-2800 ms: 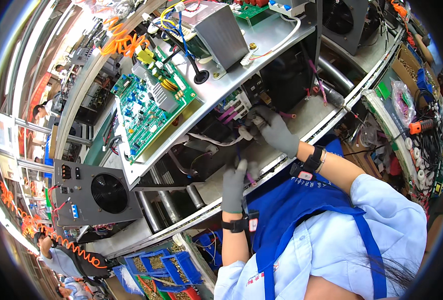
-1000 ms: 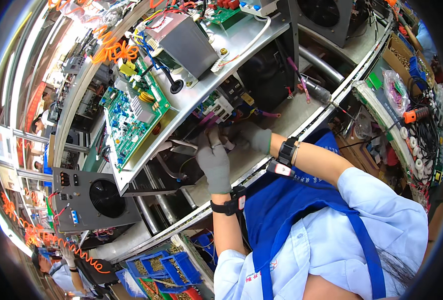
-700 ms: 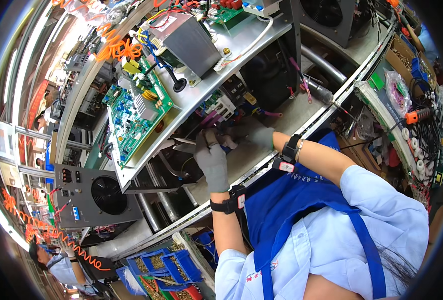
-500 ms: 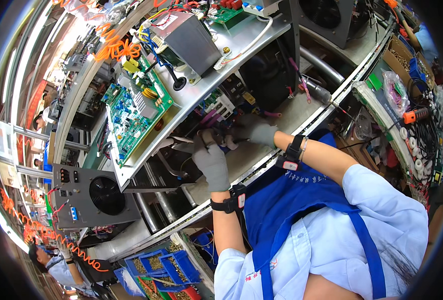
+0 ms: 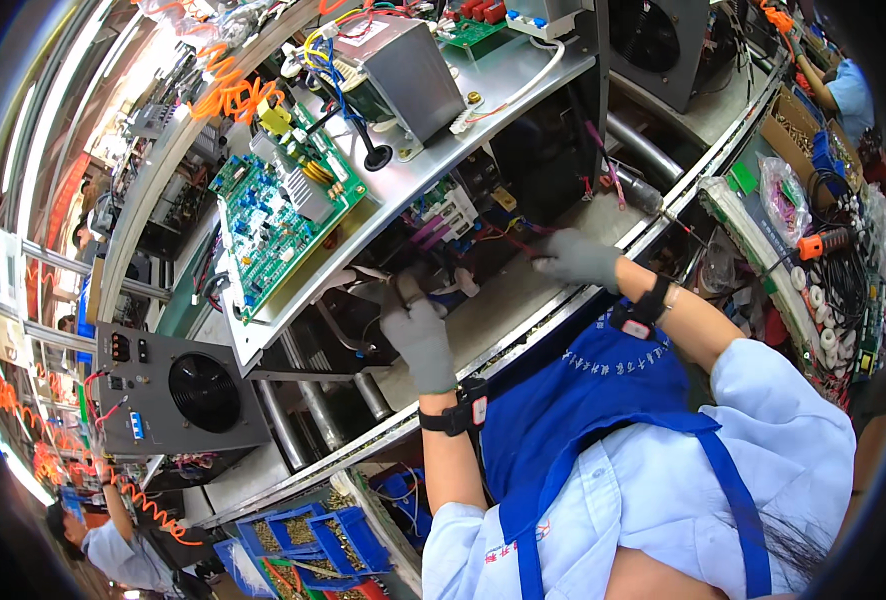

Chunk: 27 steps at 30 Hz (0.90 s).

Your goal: Assembling a solar inverter unit on a production line using pneumatic and electric tools to install circuit boards and connect wiring.

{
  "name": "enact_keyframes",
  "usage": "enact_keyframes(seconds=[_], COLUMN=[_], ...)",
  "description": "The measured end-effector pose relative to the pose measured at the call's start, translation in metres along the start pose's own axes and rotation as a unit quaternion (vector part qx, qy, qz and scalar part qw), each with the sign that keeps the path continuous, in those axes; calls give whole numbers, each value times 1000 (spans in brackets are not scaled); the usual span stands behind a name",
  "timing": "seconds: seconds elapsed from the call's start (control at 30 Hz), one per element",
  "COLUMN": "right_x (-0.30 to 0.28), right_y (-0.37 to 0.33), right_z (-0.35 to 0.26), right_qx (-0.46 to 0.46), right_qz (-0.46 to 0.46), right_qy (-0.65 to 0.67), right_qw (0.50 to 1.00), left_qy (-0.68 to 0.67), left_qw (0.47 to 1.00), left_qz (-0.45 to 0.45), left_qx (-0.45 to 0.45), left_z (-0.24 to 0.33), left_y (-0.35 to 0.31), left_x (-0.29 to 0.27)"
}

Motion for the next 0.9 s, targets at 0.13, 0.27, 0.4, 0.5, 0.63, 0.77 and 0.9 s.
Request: enact_keyframes(seconds=[0.13,0.27,0.4,0.5,0.63,0.77,0.9], right_x=[-5,11,8,-11,-40,-68,-108], right_y=[-15,-31,-76,-107,-132,-162,-207], right_z=[-2,-14,-4,17,44,81,151], right_qx=[40,56,102,139,166,176,179], right_qz=[-3,-110,-20,168,322,406,438], right_qy=[50,83,125,118,116,8,-168], right_qw=[998,989,987,969,925,897,865], left_qy=[-130,-82,-65,-69,-113,-97,-71], left_qw=[977,983,975,970,941,950,933], left_qz=[82,74,52,21,-47,-141,-189], left_qx=[-148,-144,-204,-230,-317,-260,-297], left_z=[-14,-30,-50,-59,-62,-51,-41], left_y=[-12,-32,-47,-61,-82,-96,-108], left_x=[-12,-29,-39,-40,-34,-20,3])
Point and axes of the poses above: each hand's wrist, its own y-axis towards the middle knuckle, its own x-axis out of the palm, z = x × y, the point moved 2 cm from there along y, towards the middle knuckle, and after that the axes turned 2 degrees about -y, right-handed, at the moved point
